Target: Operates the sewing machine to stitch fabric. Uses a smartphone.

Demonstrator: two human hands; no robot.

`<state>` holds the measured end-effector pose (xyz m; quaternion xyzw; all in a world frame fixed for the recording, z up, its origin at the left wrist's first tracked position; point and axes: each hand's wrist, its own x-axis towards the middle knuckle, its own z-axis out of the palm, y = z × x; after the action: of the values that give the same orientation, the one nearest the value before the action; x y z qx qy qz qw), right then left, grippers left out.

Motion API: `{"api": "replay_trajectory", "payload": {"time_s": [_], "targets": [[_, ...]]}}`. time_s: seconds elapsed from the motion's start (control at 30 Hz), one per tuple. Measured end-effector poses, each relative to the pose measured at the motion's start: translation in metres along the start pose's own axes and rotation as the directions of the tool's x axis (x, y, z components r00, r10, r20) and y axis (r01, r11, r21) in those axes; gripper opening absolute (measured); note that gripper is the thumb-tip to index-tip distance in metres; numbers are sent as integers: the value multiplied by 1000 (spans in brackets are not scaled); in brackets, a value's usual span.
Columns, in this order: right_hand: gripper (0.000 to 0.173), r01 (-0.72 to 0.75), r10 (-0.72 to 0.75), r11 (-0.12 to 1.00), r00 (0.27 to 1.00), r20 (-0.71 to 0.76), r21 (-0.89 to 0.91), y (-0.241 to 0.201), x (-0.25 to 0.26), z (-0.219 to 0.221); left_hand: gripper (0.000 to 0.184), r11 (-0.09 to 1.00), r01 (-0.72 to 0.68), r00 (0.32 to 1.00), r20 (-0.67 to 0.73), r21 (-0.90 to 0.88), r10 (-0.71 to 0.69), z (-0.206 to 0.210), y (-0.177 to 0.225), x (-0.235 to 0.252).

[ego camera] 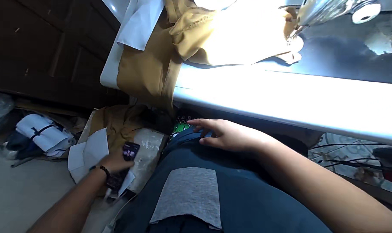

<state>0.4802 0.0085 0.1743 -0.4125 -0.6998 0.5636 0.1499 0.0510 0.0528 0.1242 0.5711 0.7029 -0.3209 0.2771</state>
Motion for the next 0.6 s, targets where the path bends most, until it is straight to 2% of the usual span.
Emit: {"api": "replay_trajectory", "payload": {"time_s": [0.07,0.2,0.3,0.4,0.47,0.53,0.6], "targets": [[48,6,-6,1000,1000,31,5,0,4,0,93,995,2,997,72,-101,5,42,6,10],[42,78,-78,996,997,7,-34,-7,4,-4,99,998,20,1000,-8,-55,-20,90,45,26],[37,118,-136,986,979,-155,-119,-11,-13,-20,94,996,28,996,-86,-89,-35,99,67,32],[33,39,-43,999,929,-367,-19,0,-41,-41,86,997,47,994,-98,-68,-53,96,75,35],[24,12,6,1000,790,-613,26,16,-63,-53,85,999,38,995,-89,-30,-41,91,74,36],[14,14,25,999,556,-831,40,36,-83,-66,82,1000,9,996,-84,-3,-9,90,69,39],[13,-129,18,991,337,-941,-28,52,-99,-82,84,999,-27,992,-125,38,31,106,54,56]]}}
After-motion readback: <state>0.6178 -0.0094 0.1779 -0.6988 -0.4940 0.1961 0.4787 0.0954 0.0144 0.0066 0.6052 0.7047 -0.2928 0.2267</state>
